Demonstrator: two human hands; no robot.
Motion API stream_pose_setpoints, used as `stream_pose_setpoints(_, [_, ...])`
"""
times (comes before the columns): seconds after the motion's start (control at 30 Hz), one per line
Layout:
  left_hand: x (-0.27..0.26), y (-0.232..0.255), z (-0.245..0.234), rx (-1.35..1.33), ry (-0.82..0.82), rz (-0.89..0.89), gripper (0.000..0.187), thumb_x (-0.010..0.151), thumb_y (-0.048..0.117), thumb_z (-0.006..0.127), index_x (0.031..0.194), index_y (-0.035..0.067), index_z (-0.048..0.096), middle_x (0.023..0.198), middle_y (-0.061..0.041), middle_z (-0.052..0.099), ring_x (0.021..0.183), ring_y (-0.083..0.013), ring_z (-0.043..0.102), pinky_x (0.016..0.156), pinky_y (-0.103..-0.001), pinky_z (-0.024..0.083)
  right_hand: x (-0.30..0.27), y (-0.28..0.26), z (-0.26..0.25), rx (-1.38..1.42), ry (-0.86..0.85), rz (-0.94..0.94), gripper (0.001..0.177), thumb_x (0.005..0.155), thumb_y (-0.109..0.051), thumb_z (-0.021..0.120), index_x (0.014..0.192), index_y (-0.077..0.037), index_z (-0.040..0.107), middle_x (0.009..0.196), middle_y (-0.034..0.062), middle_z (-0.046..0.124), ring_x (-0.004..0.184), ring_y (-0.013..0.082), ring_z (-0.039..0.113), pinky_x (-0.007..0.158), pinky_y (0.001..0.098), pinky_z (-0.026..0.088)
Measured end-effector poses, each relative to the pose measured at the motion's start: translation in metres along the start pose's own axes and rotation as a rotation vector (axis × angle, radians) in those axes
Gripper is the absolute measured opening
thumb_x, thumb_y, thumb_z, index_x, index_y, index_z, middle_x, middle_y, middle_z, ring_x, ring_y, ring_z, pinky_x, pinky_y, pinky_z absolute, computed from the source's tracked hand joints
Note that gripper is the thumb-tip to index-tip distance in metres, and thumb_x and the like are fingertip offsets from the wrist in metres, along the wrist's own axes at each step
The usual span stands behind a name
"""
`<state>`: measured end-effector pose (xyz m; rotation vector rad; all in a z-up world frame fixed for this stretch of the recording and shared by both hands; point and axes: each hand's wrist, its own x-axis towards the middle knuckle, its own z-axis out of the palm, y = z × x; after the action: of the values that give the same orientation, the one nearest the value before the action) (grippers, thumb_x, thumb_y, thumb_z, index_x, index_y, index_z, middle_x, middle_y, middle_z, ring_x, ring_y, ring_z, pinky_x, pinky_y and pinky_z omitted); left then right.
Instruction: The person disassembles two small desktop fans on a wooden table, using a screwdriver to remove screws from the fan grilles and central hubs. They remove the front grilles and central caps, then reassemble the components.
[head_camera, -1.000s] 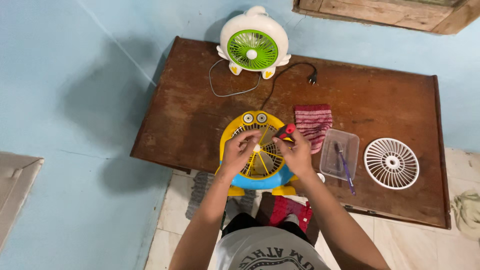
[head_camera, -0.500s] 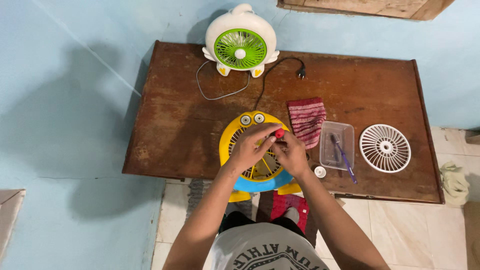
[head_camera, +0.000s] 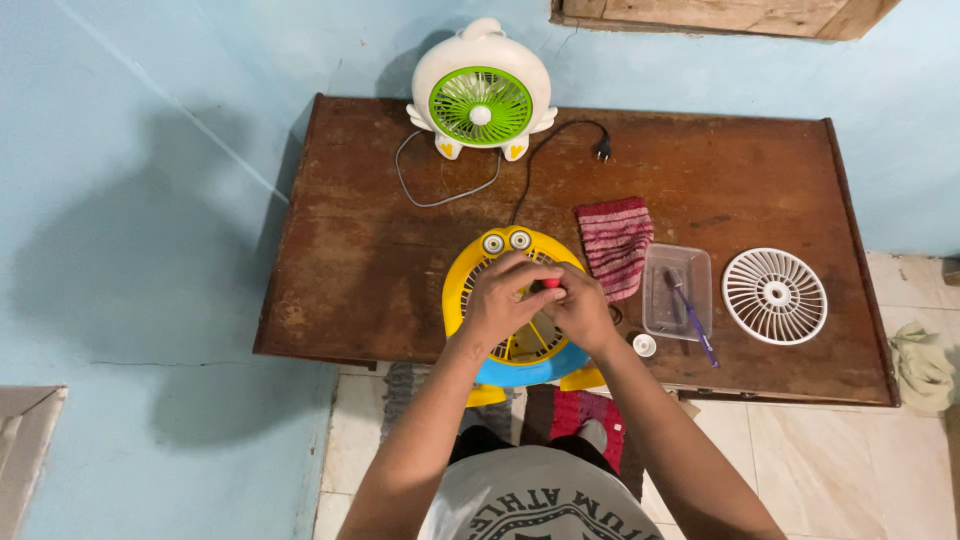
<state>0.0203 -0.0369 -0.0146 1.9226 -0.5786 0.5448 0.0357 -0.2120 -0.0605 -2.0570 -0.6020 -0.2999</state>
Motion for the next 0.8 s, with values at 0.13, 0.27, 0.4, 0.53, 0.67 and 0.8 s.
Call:
stream_pose_setpoints(0.13, [0.000,0.002,0.008,0.077,0.093,-0.055,0.028,0.080,0.020,0.090,0.099,0.009,0.073,0.093,-0.005,0.066,0.084,-0.0244,0.068,0.073,-0.038,0.055,0.003,0.002,-0.001,0.015,-0.109,0.231,0.028,0.079,-0.006,0.078,0.105,-0.003,0.068,0.093,0.0167,0.072,0.085,0.0336,0.075,0.072,0.0383,0.057])
stream_pose_setpoints(0.27, [0.001,0.003,0.000,0.065,0.027,-0.039,0.027,0.081,0.019,0.088,0.098,0.008,0.069,0.104,-0.009,0.067,0.093,-0.0275,0.069,0.079,-0.039,0.057,0.004,0.016,-0.004,0.143,-0.255,0.212,0.035,0.082,0.001,0.069,0.117,-0.004,0.068,0.100,0.0146,0.074,0.093,0.0238,0.073,0.081,0.0356,0.057])
stream_pose_setpoints(0.4, [-0.001,0.002,-0.013,-0.160,-0.215,-0.009,0.041,0.091,0.005,0.071,0.131,0.007,0.067,0.135,-0.014,0.068,0.121,-0.0299,0.069,0.099,-0.038,0.058,0.006,0.036,0.007,0.654,-0.348,0.275,0.040,0.087,0.008,0.061,0.126,0.000,0.062,0.120,0.0080,0.071,0.110,0.0142,0.068,0.096,0.0328,0.055])
stream_pose_setpoints(0.53, [0.002,-0.002,-0.013,-0.068,-0.176,-0.028,0.032,0.095,0.007,0.073,0.127,0.010,0.073,0.129,-0.010,0.074,0.120,-0.0255,0.073,0.102,-0.036,0.060,-0.001,0.046,0.016,0.668,-0.267,0.264,0.038,0.092,0.007,0.066,0.129,0.002,0.062,0.118,0.0065,0.070,0.107,0.0141,0.066,0.093,0.0324,0.056])
stream_pose_setpoints(0.67, [0.003,-0.002,-0.002,0.035,-0.023,-0.068,0.031,0.087,0.014,0.082,0.117,0.010,0.075,0.117,-0.008,0.077,0.109,-0.0236,0.075,0.093,-0.035,0.062,-0.015,0.044,0.031,0.426,-0.064,0.202,0.040,0.086,0.006,0.072,0.125,0.002,0.066,0.113,0.0064,0.073,0.102,0.0124,0.067,0.089,0.0311,0.057])
stream_pose_setpoints(0.8, [0.005,0.003,-0.004,0.132,-0.031,-0.012,0.033,0.087,0.014,0.084,0.119,0.010,0.076,0.115,-0.006,0.077,0.106,-0.0251,0.074,0.091,-0.037,0.061,-0.015,0.045,0.030,0.628,-0.109,0.275,0.037,0.092,0.003,0.068,0.128,0.002,0.064,0.114,0.0053,0.071,0.104,0.0106,0.067,0.090,0.0298,0.058])
